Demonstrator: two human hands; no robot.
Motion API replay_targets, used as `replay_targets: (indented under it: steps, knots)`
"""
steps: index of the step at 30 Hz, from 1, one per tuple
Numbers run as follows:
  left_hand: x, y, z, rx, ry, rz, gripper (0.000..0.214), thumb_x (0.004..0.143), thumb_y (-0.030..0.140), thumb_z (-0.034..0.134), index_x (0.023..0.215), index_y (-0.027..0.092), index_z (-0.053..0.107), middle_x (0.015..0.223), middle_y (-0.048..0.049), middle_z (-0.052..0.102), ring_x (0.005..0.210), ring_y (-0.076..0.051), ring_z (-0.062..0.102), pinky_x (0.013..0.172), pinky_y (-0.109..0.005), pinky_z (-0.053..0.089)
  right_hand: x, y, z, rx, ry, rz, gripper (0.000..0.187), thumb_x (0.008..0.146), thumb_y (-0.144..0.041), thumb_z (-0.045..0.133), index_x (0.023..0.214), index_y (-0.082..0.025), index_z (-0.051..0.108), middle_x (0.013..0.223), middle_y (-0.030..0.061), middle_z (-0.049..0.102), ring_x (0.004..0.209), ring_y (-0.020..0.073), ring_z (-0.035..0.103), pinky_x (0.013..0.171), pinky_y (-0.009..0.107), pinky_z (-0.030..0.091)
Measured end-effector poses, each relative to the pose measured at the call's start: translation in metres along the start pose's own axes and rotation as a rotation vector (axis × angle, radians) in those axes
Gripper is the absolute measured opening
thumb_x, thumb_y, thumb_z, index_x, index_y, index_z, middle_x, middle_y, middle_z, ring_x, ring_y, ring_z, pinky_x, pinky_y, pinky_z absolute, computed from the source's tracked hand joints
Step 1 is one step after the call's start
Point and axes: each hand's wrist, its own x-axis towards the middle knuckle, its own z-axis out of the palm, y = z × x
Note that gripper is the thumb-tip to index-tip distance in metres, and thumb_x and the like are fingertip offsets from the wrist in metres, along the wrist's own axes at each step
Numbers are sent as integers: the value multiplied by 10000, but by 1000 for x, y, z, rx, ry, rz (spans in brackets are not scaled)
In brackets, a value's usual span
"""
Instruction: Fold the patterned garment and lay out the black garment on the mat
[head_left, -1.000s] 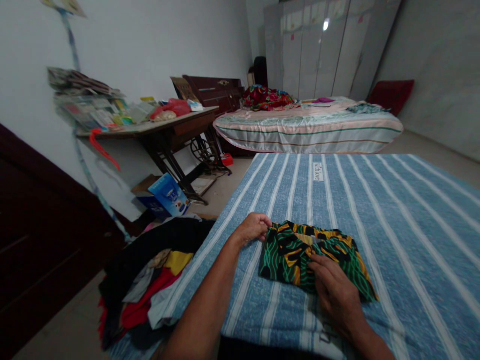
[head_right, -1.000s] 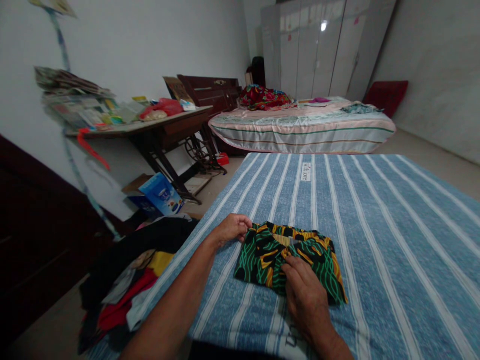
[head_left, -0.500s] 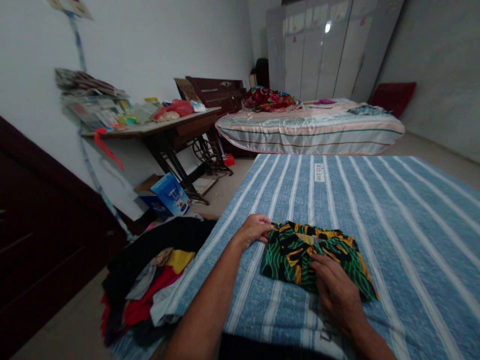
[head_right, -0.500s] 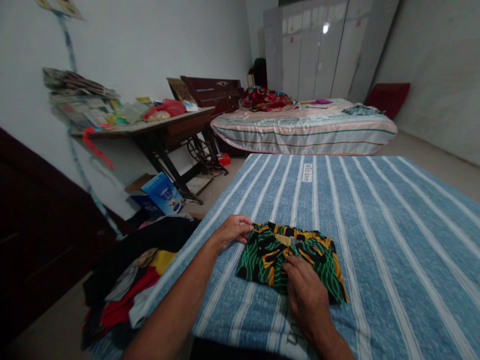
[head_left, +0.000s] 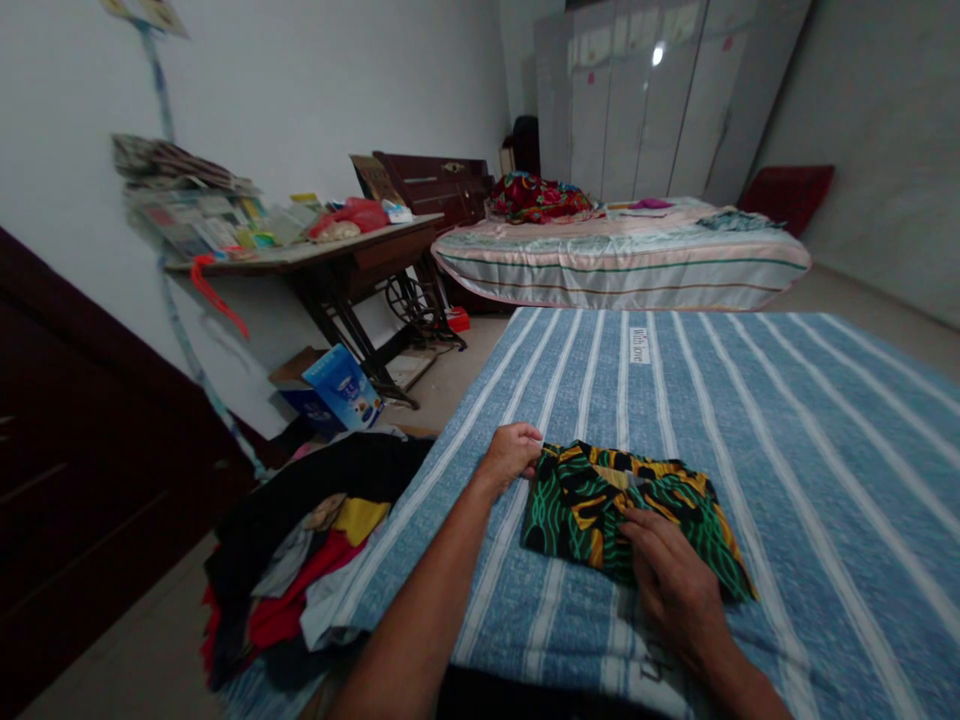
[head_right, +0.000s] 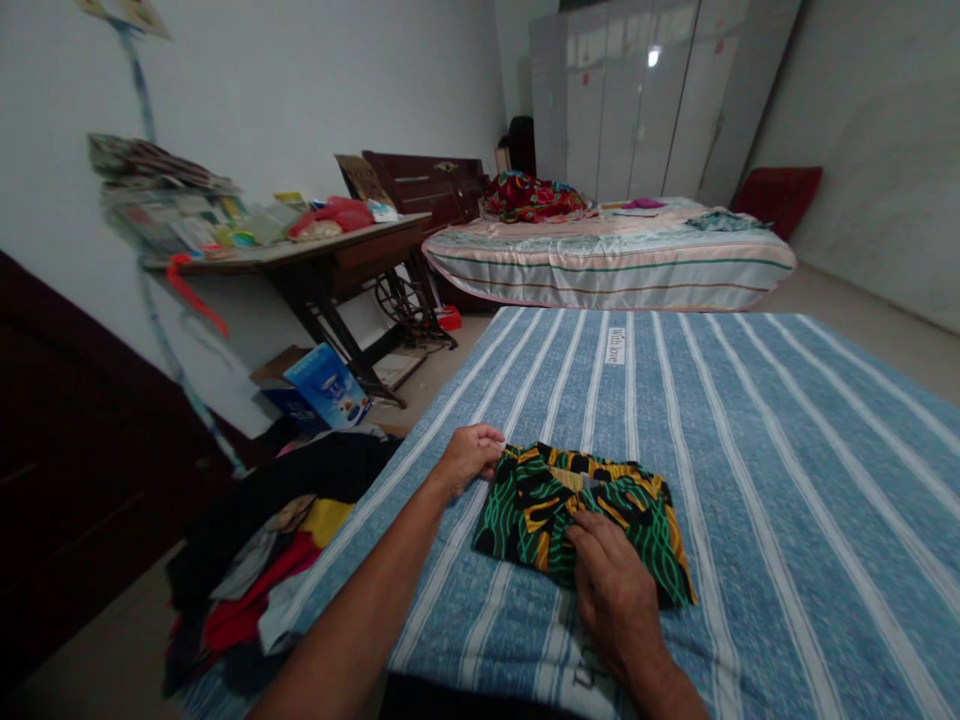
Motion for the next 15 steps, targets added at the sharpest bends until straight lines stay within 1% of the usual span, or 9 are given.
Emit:
replay_targets:
  steps: [6,8,12,15]
  knots:
    - [-3,-1,-1,-12,-67,-47,150,660,123,617,804,128,574,589,25,582,486,-75,542,455,-178,449,-2,0,1,24,-14,15,258,871,-90,418,1028,-168,606,1080,117,648,1028,216,612,850,379,537]
    - [-4,-1,-2,-5,-79,-53,162,652,138,643,799,127,576,608,17,599,491,-80,550,448,-178,447,-2,0,1,24,-17,20,263,873,-90,415,1039,-171,602,1084,116,647,1031,217,610,849,383,537]
    - [-2,-1,0,23,-55,-36,217,587,57,658,776,123,577,582,38,581,453,-74,529,414,-169,416,-2,0,2,23,-9,22,265,872,-91,416,1044,-177,599,1087,113,646,1036,218,608,852,390,536]
    - [1,-2,3,41,-22,-11,185,601,20,614,752,121,576,561,47,561,436,-65,510,404,-162,401,-1,-1,0,25,-5,12,266,869,-88,419,1046,-178,597,1087,113,646,1036,215,608,850,384,538]
